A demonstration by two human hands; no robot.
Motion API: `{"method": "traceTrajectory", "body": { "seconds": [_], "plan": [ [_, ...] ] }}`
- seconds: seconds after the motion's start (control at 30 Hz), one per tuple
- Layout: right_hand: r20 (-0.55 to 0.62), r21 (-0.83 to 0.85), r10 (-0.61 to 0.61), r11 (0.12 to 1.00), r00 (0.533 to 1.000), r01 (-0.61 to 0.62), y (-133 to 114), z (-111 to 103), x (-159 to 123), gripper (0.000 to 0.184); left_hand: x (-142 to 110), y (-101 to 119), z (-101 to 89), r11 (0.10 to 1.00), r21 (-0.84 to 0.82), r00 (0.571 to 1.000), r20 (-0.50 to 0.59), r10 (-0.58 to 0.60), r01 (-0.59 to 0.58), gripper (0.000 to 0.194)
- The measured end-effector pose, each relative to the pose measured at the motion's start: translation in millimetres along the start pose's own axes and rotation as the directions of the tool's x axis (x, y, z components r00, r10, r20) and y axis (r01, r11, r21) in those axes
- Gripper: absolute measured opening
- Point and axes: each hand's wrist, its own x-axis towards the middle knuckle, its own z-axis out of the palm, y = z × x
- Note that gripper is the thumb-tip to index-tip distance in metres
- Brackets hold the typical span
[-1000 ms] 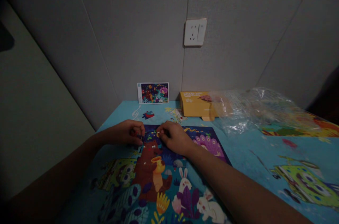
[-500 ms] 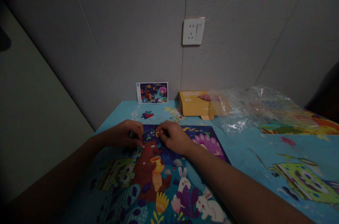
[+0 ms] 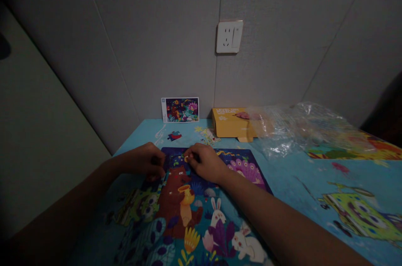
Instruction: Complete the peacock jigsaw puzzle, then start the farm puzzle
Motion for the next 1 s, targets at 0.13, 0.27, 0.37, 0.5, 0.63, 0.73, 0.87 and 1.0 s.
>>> {"method": "traceTrajectory", "body": {
  "seconds": [0.13, 0.27, 0.37, 0.5, 0.63, 0.73, 0.87, 1.0],
  "plan": [
    [0.002, 0.003, 0.001, 1.0, 1.0, -0.001, 1, 0, 0, 0.015, -2, 0, -1.4, 0.999, -0.047, 0.999, 0.041, -0.003, 0.005, 0.022],
    [0.003, -0.002, 0.003, 1.0, 1.0, -0.003, 0, 0, 0, 0.015, -2, -2, -0.8, 0.998, -0.055, 0.998, 0.064, -0.005, 0.008, 0.023],
    [0.003, -0.004, 0.002, 1.0, 1.0, -0.002, -1, 0, 0, 0.015, -1, -2, 0.3, 0.998, -0.064, 0.998, 0.067, -0.012, 0.016, 0.026],
    [0.008, -0.014, 0.002, 1.0, 1.0, -0.002, -3, -2, 0, 0.015, -3, 1, -1.4, 0.999, -0.035, 0.997, 0.063, -0.034, 0.036, 0.025],
    [0.014, -0.006, -0.002, 1.0, 1.0, 0.002, -2, -1, 0, 0.015, -6, 8, -5.2, 0.993, 0.11, 0.999, 0.029, -0.036, 0.032, 0.029],
    [0.009, 0.008, -0.001, 1.0, 1.0, 0.001, -1, 0, 0, 0.015, -9, 15, -5.7, 0.973, 0.225, 0.997, 0.024, -0.067, 0.06, 0.038],
    [0.011, 0.012, 0.002, 1.0, 1.0, -0.003, 1, 0, 0, 0.016, -12, 22, -4.0, 0.957, 0.28, 0.996, 0.018, -0.091, 0.082, 0.036],
    [0.016, 0.017, 0.001, 1.0, 1.0, -0.001, 0, -1, -1, 0.016, -14, 25, -3.8, 0.956, 0.283, 0.996, 0.022, -0.086, 0.077, 0.036]
  ]
}}
